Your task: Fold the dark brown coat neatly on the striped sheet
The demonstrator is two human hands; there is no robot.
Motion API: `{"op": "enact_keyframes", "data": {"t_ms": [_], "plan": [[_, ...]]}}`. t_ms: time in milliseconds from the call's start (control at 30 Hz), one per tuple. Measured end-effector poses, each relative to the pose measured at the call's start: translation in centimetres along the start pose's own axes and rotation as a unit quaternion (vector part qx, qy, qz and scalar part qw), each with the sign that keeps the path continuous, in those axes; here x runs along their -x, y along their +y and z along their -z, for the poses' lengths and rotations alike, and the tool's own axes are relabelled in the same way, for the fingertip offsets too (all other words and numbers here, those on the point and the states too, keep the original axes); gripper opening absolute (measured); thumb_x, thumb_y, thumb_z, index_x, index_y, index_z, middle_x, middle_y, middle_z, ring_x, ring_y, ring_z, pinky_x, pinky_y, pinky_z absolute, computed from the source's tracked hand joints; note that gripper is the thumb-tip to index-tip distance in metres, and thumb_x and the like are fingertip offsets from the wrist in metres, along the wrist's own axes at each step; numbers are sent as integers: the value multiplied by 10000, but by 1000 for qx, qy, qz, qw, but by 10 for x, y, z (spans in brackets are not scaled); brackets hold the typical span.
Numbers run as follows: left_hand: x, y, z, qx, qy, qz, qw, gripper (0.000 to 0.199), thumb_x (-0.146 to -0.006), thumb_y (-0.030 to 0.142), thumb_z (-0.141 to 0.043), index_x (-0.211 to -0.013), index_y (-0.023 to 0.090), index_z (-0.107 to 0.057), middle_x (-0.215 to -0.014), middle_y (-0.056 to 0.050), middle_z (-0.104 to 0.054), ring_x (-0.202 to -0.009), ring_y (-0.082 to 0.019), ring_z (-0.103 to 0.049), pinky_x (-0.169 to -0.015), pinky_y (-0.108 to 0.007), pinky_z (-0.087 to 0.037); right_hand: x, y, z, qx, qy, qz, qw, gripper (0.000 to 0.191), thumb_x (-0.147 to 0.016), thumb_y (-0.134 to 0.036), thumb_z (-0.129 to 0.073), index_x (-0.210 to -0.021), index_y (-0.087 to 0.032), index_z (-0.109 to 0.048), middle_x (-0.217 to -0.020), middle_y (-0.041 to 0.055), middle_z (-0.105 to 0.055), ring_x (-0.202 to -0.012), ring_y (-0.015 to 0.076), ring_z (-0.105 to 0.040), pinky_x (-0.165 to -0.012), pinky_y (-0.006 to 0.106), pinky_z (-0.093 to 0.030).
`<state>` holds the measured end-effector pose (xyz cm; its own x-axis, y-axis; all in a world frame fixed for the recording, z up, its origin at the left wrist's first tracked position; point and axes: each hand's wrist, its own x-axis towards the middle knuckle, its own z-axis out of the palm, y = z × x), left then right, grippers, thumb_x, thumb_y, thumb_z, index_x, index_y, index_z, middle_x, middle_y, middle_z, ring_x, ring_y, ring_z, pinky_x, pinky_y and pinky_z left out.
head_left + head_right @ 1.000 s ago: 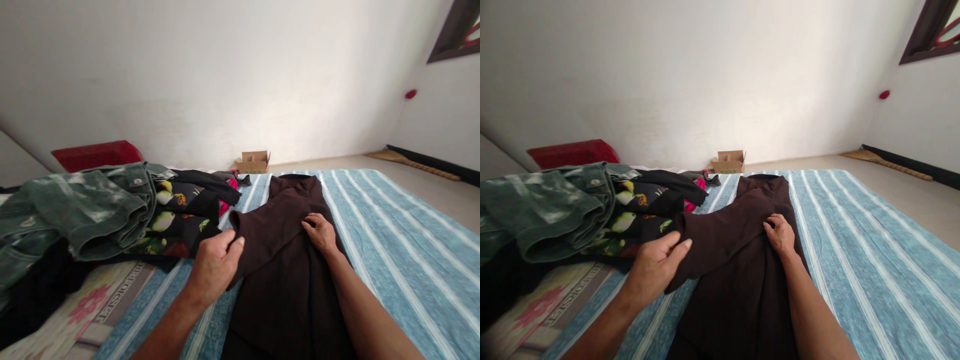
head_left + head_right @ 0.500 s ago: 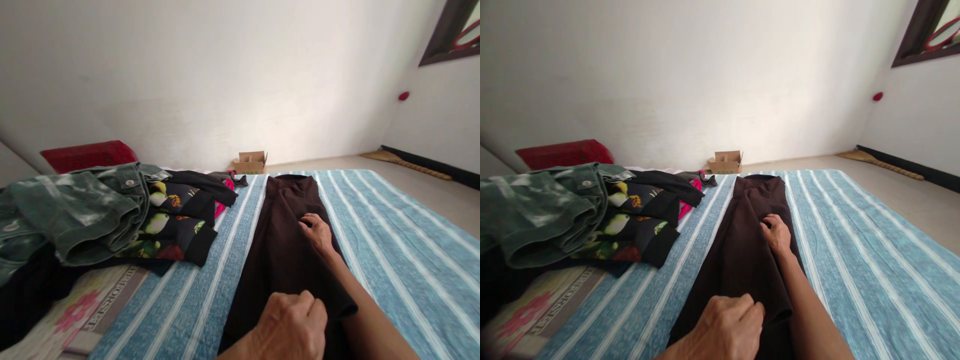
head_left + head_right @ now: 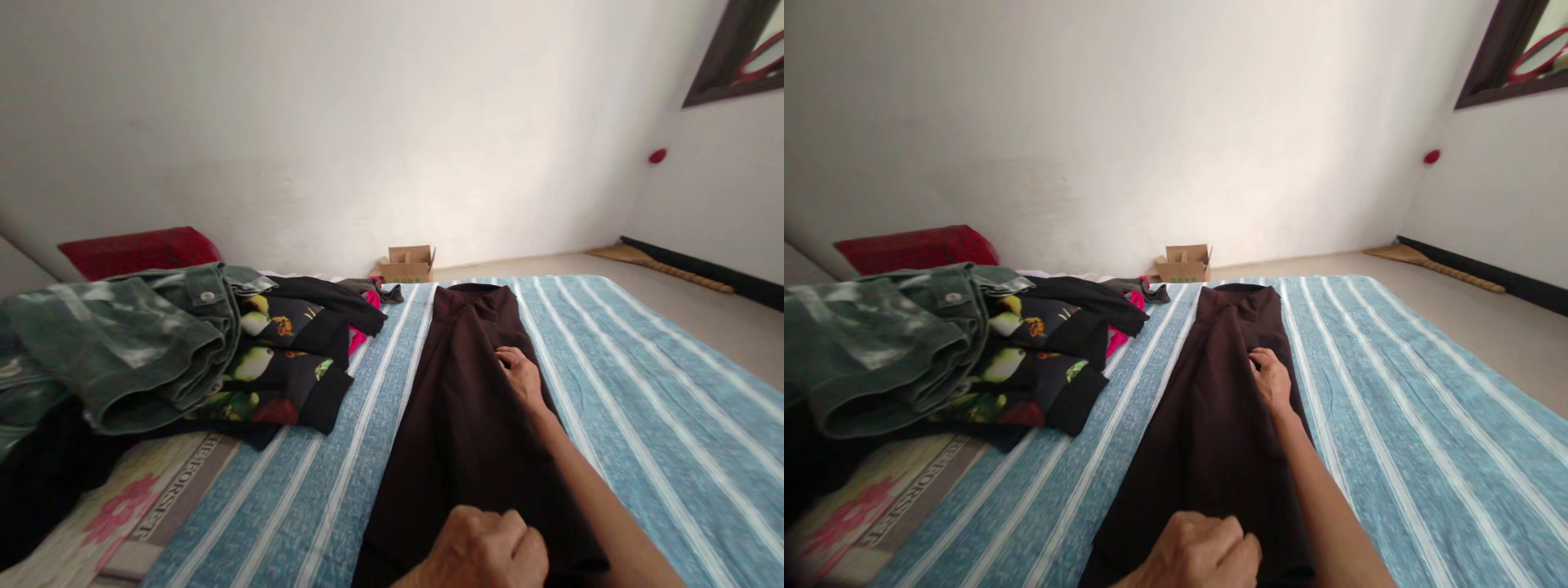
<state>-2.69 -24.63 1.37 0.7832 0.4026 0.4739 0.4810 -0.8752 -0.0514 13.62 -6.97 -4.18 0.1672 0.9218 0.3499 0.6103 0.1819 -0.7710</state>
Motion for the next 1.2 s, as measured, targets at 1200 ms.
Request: {"op": "enact_keyframes", "data": {"t_ms": [1200], "plan": [[-9, -14, 27, 240, -249, 58, 937, 207, -874, 248, -468, -735, 150, -587, -773, -26, -583, -737, -128, -561, -683, -217, -436, -11, 13, 16, -151, 10, -81, 985, 131, -633, -304, -650, -647, -174, -644, -974, 50, -664, -956, 212, -591, -873, 342, -427]]}}
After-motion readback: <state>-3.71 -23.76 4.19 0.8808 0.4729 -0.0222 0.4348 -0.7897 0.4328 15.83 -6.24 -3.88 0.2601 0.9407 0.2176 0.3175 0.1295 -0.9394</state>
